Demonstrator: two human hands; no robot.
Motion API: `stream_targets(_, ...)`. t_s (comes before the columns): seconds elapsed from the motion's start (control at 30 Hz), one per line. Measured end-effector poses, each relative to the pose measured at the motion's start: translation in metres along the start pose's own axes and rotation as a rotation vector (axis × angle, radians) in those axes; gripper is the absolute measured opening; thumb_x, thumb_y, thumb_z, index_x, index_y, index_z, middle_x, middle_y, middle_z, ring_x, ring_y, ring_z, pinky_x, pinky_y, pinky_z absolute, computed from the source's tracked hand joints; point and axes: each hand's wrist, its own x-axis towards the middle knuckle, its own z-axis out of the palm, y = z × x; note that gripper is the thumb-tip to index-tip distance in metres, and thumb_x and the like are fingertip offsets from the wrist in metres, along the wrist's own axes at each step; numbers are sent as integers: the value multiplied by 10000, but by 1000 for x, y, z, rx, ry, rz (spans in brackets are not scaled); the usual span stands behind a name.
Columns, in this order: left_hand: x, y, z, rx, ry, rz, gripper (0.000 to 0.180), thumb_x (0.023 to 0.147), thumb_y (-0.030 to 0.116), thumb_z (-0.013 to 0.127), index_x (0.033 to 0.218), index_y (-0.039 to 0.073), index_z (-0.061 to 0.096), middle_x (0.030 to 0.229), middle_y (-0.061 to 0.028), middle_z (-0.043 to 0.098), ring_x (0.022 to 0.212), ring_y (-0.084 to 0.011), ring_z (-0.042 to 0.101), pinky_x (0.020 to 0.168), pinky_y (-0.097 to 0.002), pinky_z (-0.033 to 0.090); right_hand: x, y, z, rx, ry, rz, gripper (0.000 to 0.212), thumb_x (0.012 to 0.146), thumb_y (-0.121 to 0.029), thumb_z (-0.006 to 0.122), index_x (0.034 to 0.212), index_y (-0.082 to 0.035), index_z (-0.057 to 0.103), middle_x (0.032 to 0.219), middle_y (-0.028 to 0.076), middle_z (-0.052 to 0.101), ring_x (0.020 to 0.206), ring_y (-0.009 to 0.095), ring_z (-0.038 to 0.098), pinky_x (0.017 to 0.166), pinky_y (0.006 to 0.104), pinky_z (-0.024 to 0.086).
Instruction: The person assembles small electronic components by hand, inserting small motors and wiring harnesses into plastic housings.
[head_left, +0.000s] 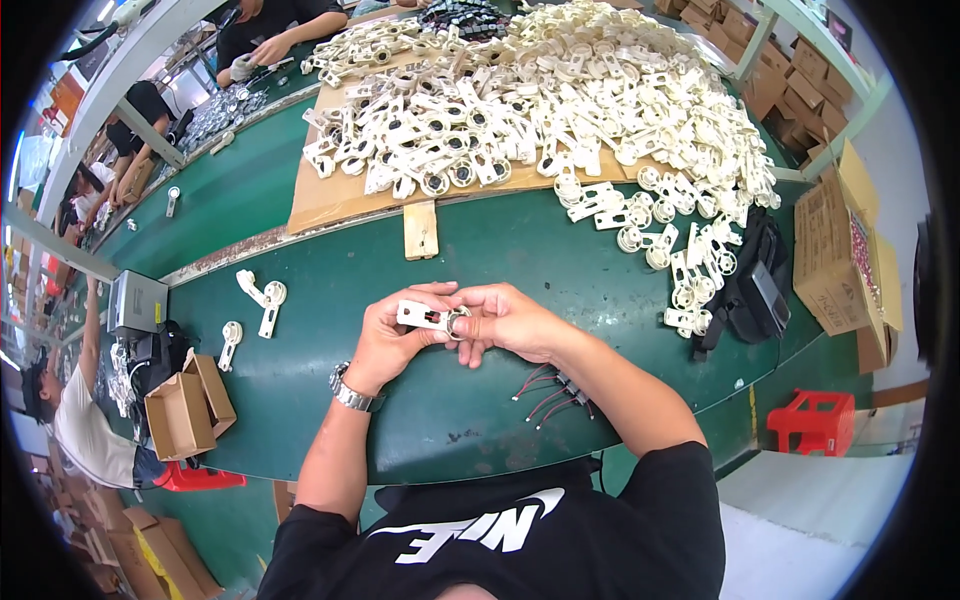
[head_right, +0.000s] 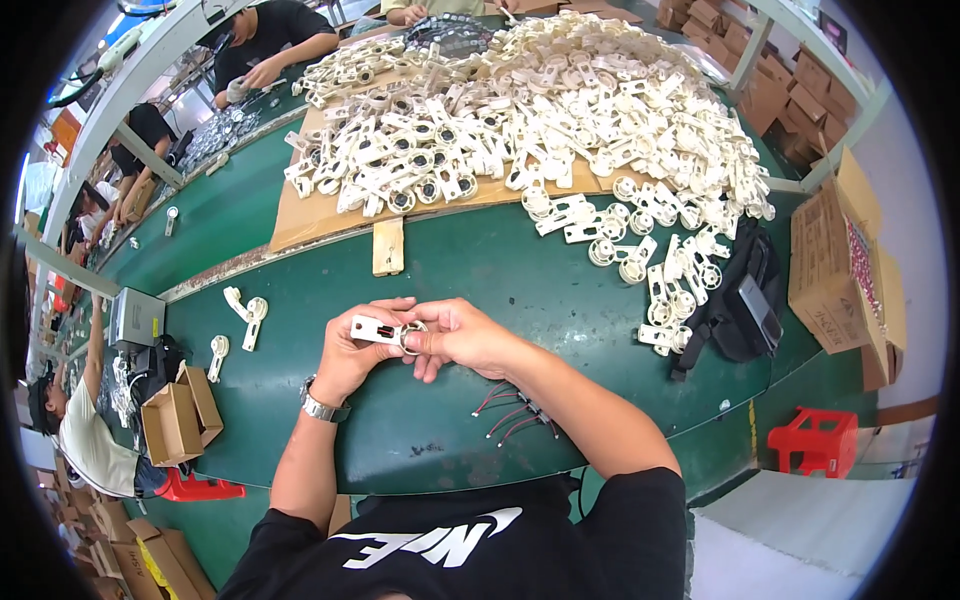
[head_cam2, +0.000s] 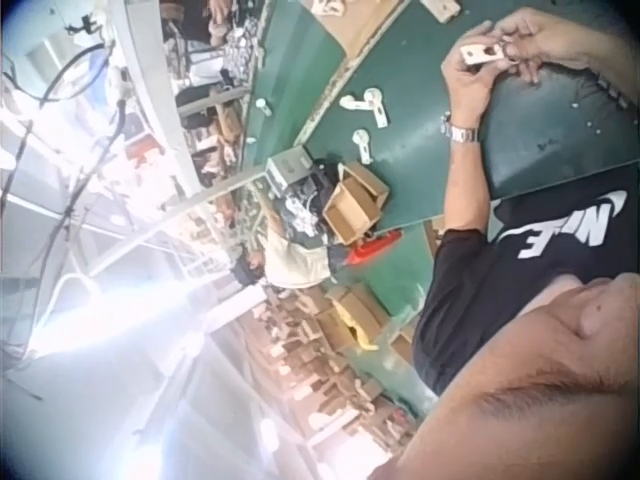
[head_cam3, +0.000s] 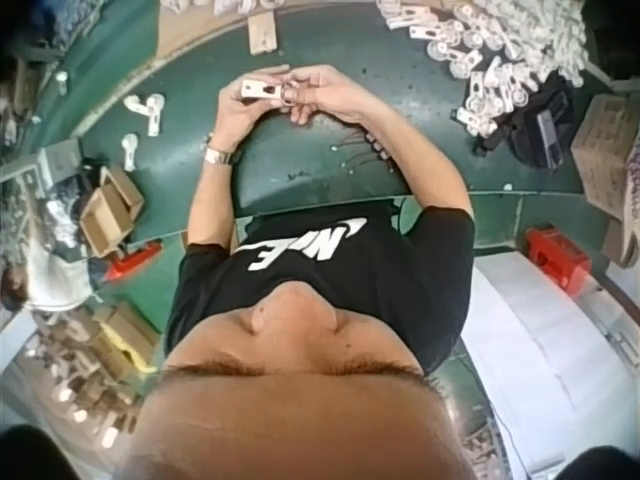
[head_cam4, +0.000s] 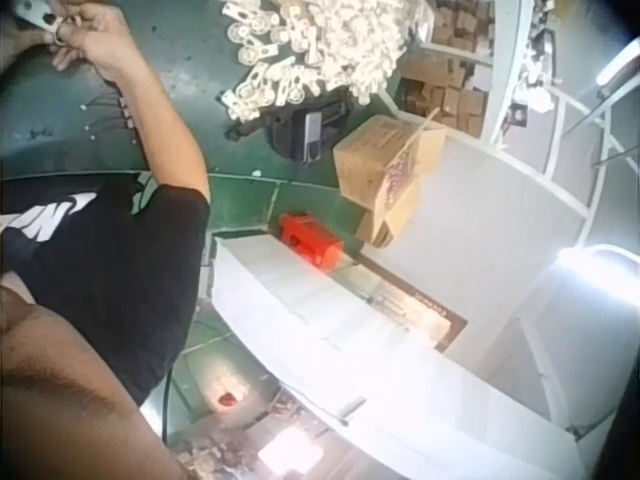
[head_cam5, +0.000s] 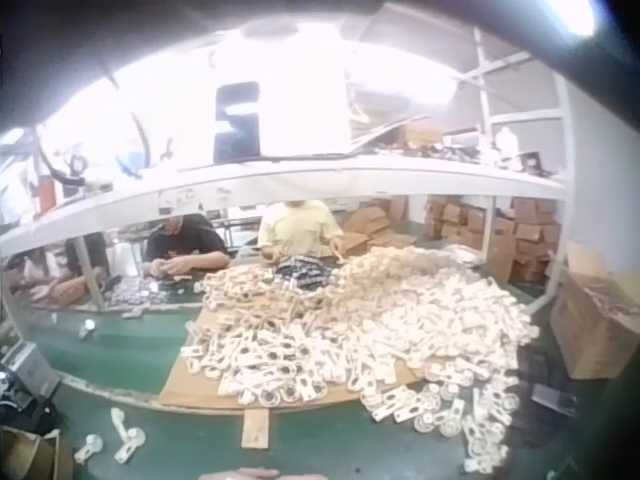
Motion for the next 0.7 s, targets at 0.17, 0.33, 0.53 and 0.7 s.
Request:
stream_targets(0.17,0,-9,-3,28,-72,50,317,845,-100,805,1131,17,732,1260,-151,752,1341,-313,631,1109,-418,550,1,-1,3,-145,59,59,299,1085,-187,638,1328,-14,642,947,120,715,706,200,739,581,306,613)
stream_targets(0.33,1,-9,-4,-37,4,-26,337,881,-102,772,1193,4,704,1292,-177,738,1357,-318,621,1126,-433,540,6,2,7,-245,59,-6,354,1144,-239,516,1422,-21,532,923,97,660,728,194,733,598,308,617)
stream_targets(0.53,3,-4,-4,-42,11,26,346,889,-98,767,1214,0,703,1322,-181,727,1376,-311,608,1149,-431,523,-9,-23,19,-714,111,-148,359,1099,-212,558,1354,34,497,934,181,663,901,225,720,730,436,572)
stream_targets(0.7,4,2,-1,79,-10,79,383,885,-102,770,1246,3,697,1359,-157,714,1399,-298,588,1165,-419,501,0,3,12,-968,247,-504,356,1060,-198,596,1325,24,509,923,185,670,819,227,667,735,431,531)
